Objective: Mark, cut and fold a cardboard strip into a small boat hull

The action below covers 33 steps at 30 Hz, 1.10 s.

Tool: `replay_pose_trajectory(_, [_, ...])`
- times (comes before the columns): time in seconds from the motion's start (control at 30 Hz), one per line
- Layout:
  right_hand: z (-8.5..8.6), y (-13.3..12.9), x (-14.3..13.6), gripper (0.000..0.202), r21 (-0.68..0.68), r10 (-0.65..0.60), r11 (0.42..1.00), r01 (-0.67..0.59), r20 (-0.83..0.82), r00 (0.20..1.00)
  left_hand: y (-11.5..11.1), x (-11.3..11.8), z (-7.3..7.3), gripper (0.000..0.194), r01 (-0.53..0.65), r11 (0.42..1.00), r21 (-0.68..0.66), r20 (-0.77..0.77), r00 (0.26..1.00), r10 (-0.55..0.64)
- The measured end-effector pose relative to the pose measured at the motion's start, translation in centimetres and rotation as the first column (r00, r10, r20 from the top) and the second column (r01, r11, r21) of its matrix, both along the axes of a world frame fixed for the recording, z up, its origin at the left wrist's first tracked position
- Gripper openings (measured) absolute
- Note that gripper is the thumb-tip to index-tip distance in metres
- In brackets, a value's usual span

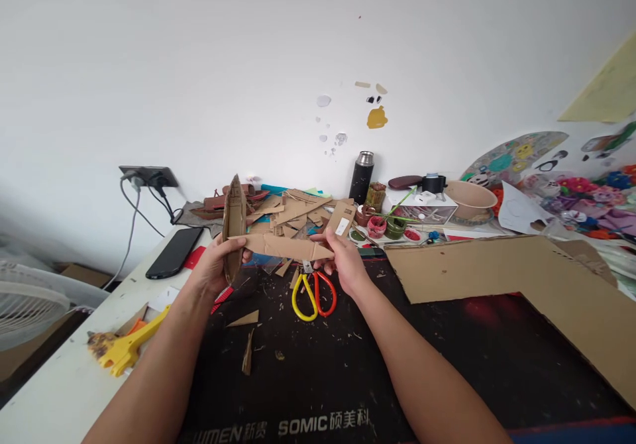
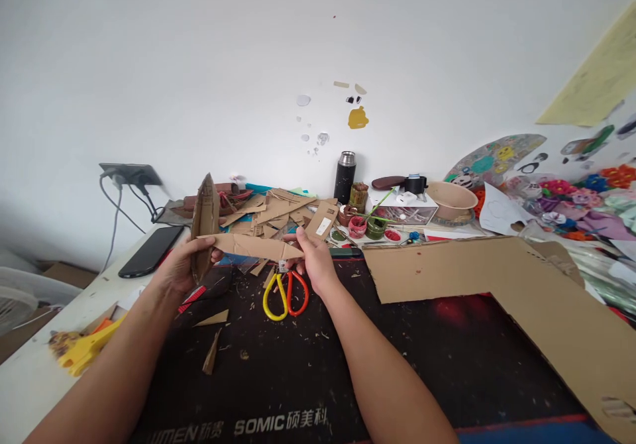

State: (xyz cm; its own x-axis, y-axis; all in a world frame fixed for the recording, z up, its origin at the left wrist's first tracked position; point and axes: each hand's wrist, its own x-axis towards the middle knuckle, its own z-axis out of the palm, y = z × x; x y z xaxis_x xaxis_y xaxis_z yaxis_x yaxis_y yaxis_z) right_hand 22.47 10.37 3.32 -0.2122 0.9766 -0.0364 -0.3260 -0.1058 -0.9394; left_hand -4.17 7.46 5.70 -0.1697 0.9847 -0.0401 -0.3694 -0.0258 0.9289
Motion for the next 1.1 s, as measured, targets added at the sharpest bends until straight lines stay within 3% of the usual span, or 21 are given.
replay_pose_trajectory(0.13, [0.3, -0.4, 0.3, 0.052, 0.025, 0.106, 0.994, -0.109, 0.096, 0.99, 0.0, -1.3, 0.1, 0.039, 0.094, 0.995, -0.035, -0.055, 0.994, -0.096])
replay_pose_trajectory(0.27, [0.2, -0.6, 0.4, 0.046, 0.045, 0.265, 0.959, -0.281, 0.218, 0.939, 0.1, -2.1, 0.2, 0.047, 0.01, 0.997, -0.075, -0.049, 0.999, -0.014])
replay_pose_trajectory(0.33, [-0.1, -0.7, 0.4, 0.041, 0.079, 0.285, 0.943, -0.324, 0.311, 0.907, 0.2, -2.2, 0.1, 0.052, -0.026, 0.996, -0.084, -0.061, 0.998, 0.021])
replay_pose_trajectory(0.5, [-0.8, -1.2, 0.0, 0.029, 0.171, 0.225, 0.922, -0.348, 0.496, 0.839, 0.3, -1.4, -0.4, 0.051, 0.013, 0.999, -0.043, -0.086, 0.996, -0.017])
replay_pose_trajectory(0.7, [0.0, -2.5, -0.7, 0.035, 0.384, -0.069, 0.83, -0.404, 0.79, 0.609, 0.1, 1.0, -0.6, 0.055, 0.089, 0.996, -0.031, -0.094, 0.991, -0.092])
replay_pose_trajectory(0.97, [0.5, -3.3, -1.1, 0.071, 0.353, -0.123, 0.822, -0.447, 0.876, 0.466, 0.1, 3.7, -1.1, 0.056, 0.008, 1.0, 0.003, -0.062, 0.998, -0.008])
replay_pose_trajectory(1.1, [0.7, -3.5, -1.4, 0.078, 0.331, -0.11, 0.812, -0.48, 0.895, 0.432, 0.1, 3.9, -1.5, 0.047, -0.028, 1.0, 0.013, -0.045, 0.999, 0.029])
